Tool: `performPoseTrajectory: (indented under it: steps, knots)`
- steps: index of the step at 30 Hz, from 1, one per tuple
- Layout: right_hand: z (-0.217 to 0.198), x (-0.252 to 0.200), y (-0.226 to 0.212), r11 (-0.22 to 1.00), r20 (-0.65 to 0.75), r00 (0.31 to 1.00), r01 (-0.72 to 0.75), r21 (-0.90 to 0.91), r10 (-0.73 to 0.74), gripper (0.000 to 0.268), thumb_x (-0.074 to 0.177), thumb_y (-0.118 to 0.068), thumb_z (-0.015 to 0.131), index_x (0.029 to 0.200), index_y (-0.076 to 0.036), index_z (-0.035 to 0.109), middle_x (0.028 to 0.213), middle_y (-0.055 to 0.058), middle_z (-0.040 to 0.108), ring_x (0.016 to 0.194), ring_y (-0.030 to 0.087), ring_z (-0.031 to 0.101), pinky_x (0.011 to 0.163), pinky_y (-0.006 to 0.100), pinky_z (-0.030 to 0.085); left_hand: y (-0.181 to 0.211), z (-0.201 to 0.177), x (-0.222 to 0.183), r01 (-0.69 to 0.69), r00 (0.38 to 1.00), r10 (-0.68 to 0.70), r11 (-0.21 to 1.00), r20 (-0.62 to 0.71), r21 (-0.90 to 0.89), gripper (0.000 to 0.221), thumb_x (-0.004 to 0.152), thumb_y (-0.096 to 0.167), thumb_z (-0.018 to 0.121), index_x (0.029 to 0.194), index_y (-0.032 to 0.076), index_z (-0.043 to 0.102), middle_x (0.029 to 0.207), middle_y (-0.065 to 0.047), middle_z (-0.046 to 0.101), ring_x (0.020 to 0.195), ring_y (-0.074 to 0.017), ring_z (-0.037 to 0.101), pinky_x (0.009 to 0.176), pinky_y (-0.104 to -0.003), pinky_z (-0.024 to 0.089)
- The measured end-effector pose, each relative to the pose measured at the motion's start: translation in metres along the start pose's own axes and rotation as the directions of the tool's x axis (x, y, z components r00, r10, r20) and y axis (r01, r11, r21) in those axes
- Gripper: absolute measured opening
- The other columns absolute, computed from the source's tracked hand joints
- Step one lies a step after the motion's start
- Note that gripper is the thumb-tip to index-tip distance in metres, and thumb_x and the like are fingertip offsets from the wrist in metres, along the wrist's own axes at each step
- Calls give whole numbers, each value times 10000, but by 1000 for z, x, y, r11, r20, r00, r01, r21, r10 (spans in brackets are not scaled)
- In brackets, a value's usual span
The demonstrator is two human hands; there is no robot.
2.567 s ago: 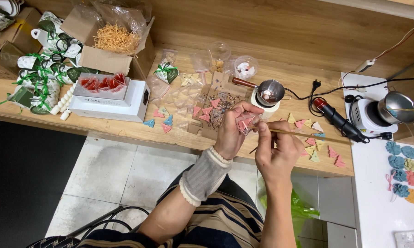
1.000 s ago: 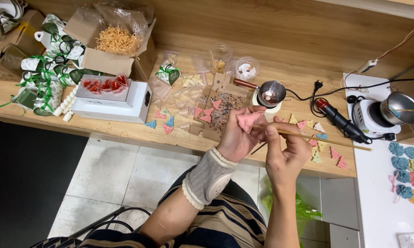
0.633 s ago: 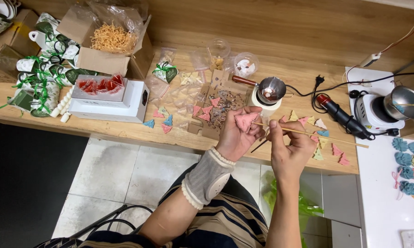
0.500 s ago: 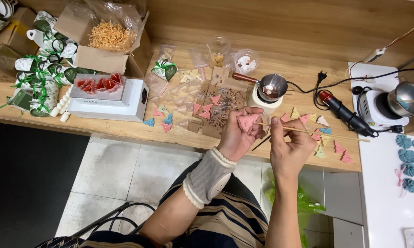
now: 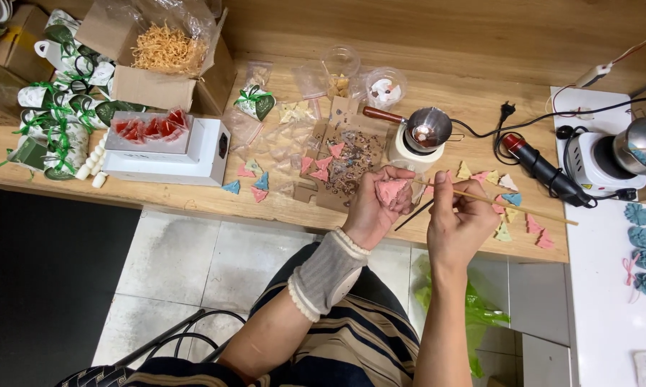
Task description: Preparing candle wicks and small decorative wax shapes on a workbench.
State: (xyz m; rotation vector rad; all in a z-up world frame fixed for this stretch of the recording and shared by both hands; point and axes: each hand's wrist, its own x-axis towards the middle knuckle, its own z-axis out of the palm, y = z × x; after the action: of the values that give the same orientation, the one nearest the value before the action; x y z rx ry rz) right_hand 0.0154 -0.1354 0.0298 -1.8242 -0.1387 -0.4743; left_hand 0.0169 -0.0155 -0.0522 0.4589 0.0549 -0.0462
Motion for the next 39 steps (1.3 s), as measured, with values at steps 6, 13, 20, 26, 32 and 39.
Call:
performPoseTrajectory:
  steps: [6,13,20,26,32,39]
  knots:
    - [-4,3,-3,997,3,1000,5,-72,-5,303,1048,-151,743,808,8,649,590,14,582,520,36,463,495,212,339,0,1,0,5,1000,-5,1000,12,11,465,1080,300,273,1114,-31,598,796,-41,503,719,-140,465,669,-333,427]
    - [-23,12,22,998,87,994,-65,13,63,214,1033,-153,735,902,1,668,659,37,637,566,56,549,520,215,387,-3,-12,4,47,999,-47,997,-2,-68,461,1072,308,284,1115,-17,609,765,-35,478,711,-142,459,665,-331,426]
    - [-76,23,158,934,116,938,-340,108,328,193,1084,-188,628,1009,-17,578,837,74,717,659,120,668,575,262,540,18,-32,11,60,992,-70,993,-103,-102,527,1103,451,343,1166,19,638,745,-24,493,656,-136,439,657,-316,433]
    - [-62,-10,320,649,106,677,-632,-424,728,206,975,-181,696,927,18,718,709,144,693,500,185,620,457,347,494,33,-13,35,132,973,-97,978,-208,160,490,1043,468,418,1227,63,624,811,-45,569,685,-155,517,663,-336,470]
    - [-15,-18,373,656,166,741,-439,-614,651,329,919,-322,761,971,2,740,807,193,747,692,311,716,669,414,557,13,-29,77,-137,990,46,25,136,990,416,929,225,672,1329,120,631,970,-117,593,866,-249,606,811,-411,531]
    - [-25,-15,328,556,-67,858,-387,-736,509,284,942,-289,700,1140,-85,705,1061,205,748,1009,410,703,875,506,535,-5,-71,95,-430,893,-73,-425,443,797,416,831,85,733,1223,13,616,1179,-171,551,1163,-348,560,1028,-455,478]
